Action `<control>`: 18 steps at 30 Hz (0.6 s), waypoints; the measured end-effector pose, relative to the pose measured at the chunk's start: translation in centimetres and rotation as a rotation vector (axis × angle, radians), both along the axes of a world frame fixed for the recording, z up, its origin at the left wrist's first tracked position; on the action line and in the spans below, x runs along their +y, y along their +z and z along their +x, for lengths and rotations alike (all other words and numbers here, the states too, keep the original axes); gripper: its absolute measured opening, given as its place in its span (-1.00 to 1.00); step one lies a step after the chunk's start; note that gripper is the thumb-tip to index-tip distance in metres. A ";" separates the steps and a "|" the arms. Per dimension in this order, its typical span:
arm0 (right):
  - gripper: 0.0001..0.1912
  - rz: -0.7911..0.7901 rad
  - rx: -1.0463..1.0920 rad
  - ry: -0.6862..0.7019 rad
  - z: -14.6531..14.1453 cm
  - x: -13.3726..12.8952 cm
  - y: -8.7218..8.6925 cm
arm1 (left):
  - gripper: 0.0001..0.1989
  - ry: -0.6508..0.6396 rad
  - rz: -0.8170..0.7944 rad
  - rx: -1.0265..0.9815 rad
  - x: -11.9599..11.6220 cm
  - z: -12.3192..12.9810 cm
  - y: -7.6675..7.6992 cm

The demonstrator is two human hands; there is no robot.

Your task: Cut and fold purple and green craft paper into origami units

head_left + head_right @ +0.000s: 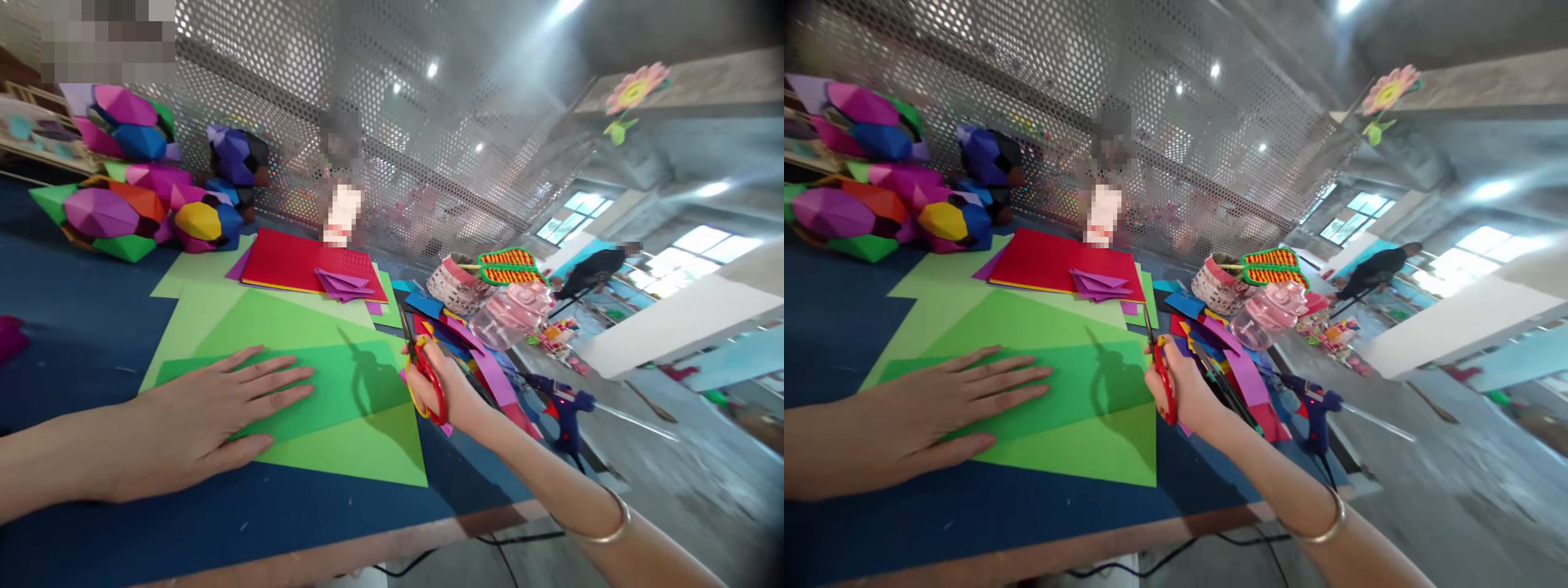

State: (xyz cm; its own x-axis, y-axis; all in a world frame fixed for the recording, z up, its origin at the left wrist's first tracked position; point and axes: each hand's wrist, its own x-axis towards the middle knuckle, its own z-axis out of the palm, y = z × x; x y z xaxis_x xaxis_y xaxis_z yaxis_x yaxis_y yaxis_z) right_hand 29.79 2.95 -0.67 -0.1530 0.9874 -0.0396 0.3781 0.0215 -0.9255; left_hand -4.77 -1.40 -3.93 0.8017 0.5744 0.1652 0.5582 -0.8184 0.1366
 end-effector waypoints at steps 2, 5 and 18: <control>-0.70 -0.025 -0.020 0.082 -0.5 -0.4 -0.2 | -0.40 -0.004 -0.028 0.002 -0.1 0.1 0.4; -0.59 -0.136 0.124 0.093 -2.3 -0.9 -0.4 | -0.46 -0.002 -0.072 -0.003 -0.2 0.1 0.9; -0.40 -0.205 0.359 0.298 -14.4 -3.7 -1.9 | -0.47 -0.001 -0.226 -0.001 0.4 0.1 1.4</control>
